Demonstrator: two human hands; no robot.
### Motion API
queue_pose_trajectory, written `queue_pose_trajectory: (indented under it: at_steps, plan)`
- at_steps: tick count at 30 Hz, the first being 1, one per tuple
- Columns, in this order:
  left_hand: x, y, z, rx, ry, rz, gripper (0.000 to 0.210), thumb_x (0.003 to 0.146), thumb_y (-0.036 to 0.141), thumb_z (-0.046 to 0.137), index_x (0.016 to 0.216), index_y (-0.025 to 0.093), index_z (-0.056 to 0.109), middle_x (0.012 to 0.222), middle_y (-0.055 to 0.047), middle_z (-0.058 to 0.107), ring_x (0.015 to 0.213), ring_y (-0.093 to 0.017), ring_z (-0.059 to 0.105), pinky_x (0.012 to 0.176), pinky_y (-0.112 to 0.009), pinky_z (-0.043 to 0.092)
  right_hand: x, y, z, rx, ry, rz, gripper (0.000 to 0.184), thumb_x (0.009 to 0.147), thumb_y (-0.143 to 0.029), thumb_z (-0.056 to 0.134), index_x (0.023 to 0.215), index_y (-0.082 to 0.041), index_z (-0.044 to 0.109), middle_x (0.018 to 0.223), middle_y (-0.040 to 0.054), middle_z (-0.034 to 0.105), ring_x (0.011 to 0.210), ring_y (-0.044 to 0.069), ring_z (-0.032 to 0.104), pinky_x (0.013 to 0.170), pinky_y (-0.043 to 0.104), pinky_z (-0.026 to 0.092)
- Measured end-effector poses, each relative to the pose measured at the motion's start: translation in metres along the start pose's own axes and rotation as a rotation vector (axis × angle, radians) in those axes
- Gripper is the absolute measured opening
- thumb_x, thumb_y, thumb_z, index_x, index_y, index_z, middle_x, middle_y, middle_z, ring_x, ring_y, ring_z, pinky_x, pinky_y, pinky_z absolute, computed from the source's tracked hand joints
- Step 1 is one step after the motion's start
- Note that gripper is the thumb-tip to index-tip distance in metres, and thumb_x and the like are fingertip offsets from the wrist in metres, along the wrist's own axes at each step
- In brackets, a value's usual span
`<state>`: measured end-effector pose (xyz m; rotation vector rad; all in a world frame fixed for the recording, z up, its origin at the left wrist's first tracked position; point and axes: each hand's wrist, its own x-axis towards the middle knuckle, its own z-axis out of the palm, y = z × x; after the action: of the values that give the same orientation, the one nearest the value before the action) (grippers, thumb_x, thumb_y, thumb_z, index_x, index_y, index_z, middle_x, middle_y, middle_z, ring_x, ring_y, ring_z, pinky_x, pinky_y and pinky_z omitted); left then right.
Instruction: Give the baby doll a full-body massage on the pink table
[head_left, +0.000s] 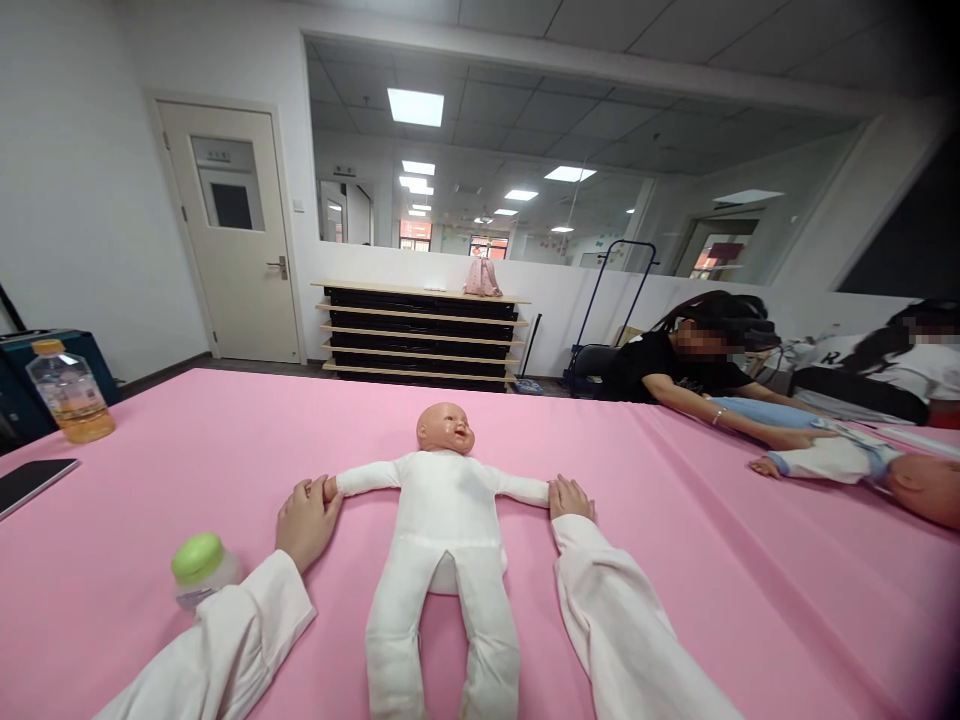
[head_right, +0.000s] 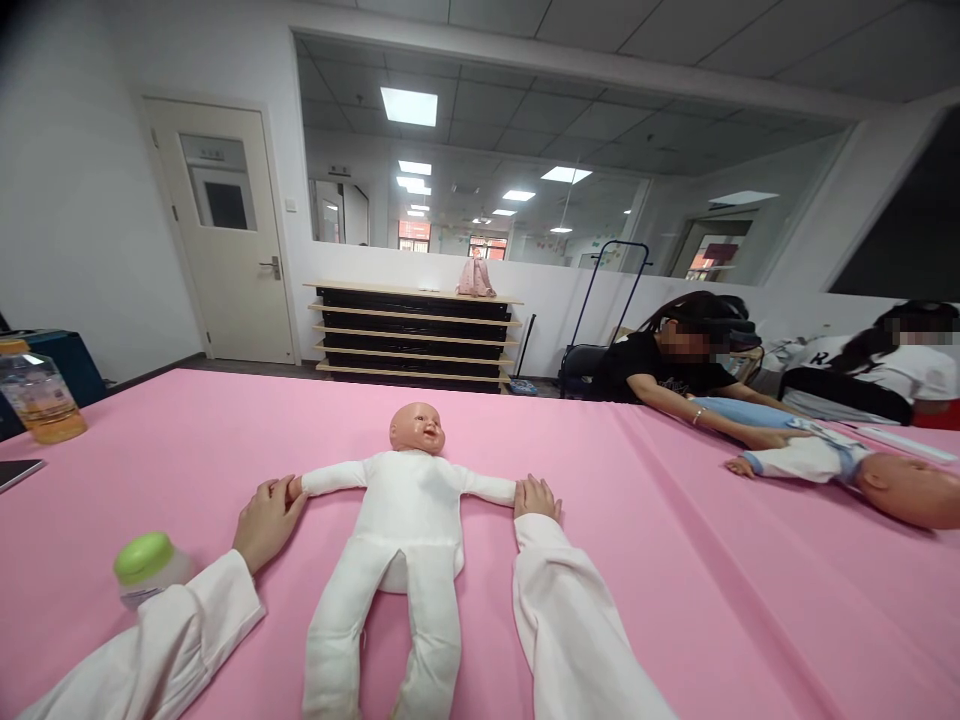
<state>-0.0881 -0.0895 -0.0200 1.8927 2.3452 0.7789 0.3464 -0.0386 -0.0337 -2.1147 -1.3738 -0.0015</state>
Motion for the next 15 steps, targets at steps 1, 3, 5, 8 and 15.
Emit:
queue_pose_trajectory:
  at_steps: [1, 3, 5, 8, 15]
  plan:
    - [0.000, 0.000, 0.000, -0.003, 0.004, 0.006, 0.046, 0.085, 0.045, 0.029, 0.119, 0.018, 0.044, 0.118, -0.014, 0.044, 0.109, -0.026, 0.045, 0.088, -0.040, 0.036, 0.000, -0.001, -0.003, -0.025, 0.005, 0.013, 0.024, 0.087, -0.024, 0.039, 0.102, -0.022, 0.058, 0.127, 0.0056, 0.047, 0.122, 0.023, 0.035, 0.102, 0.051, 0.022]
    - [0.001, -0.001, 0.001, -0.005, 0.010, 0.011, 0.045, 0.084, 0.045, 0.030, 0.119, 0.019, 0.044, 0.116, -0.014, 0.045, 0.107, -0.026, 0.046, 0.087, -0.040, 0.036, -0.001, -0.003, -0.010, -0.074, 0.012, 0.027, 0.023, 0.086, -0.027, 0.045, 0.105, -0.018, 0.056, 0.125, 0.0081, 0.047, 0.117, 0.024, 0.041, 0.098, 0.050, 0.029]
    - [0.001, -0.002, 0.002, -0.001, 0.012, 0.013, 0.045, 0.084, 0.045, 0.032, 0.118, 0.019, 0.045, 0.114, -0.013, 0.047, 0.104, -0.026, 0.048, 0.085, -0.039, 0.037, -0.002, -0.006, -0.016, -0.120, 0.015, 0.022, 0.027, 0.085, -0.030, 0.048, 0.109, -0.017, 0.052, 0.120, 0.0083, 0.049, 0.108, 0.022, 0.048, 0.091, 0.046, 0.039]
    - [0.002, -0.003, 0.002, 0.005, 0.013, 0.023, 0.044, 0.084, 0.045, 0.032, 0.117, 0.019, 0.045, 0.110, -0.012, 0.049, 0.101, -0.026, 0.049, 0.085, -0.039, 0.037, -0.006, -0.011, -0.022, -0.188, 0.018, -0.005, 0.029, 0.086, -0.031, 0.049, 0.111, -0.018, 0.050, 0.115, 0.0075, 0.051, 0.099, 0.019, 0.053, 0.083, 0.040, 0.045]
    - [0.000, -0.002, 0.000, 0.008, 0.005, 0.034, 0.044, 0.083, 0.046, 0.032, 0.116, 0.020, 0.046, 0.106, -0.012, 0.050, 0.098, -0.026, 0.051, 0.083, -0.039, 0.038, -0.017, -0.022, -0.029, -0.349, 0.017, -0.074, 0.027, 0.085, -0.030, 0.049, 0.110, -0.018, 0.051, 0.113, 0.0075, 0.053, 0.097, 0.019, 0.054, 0.080, 0.039, 0.047]
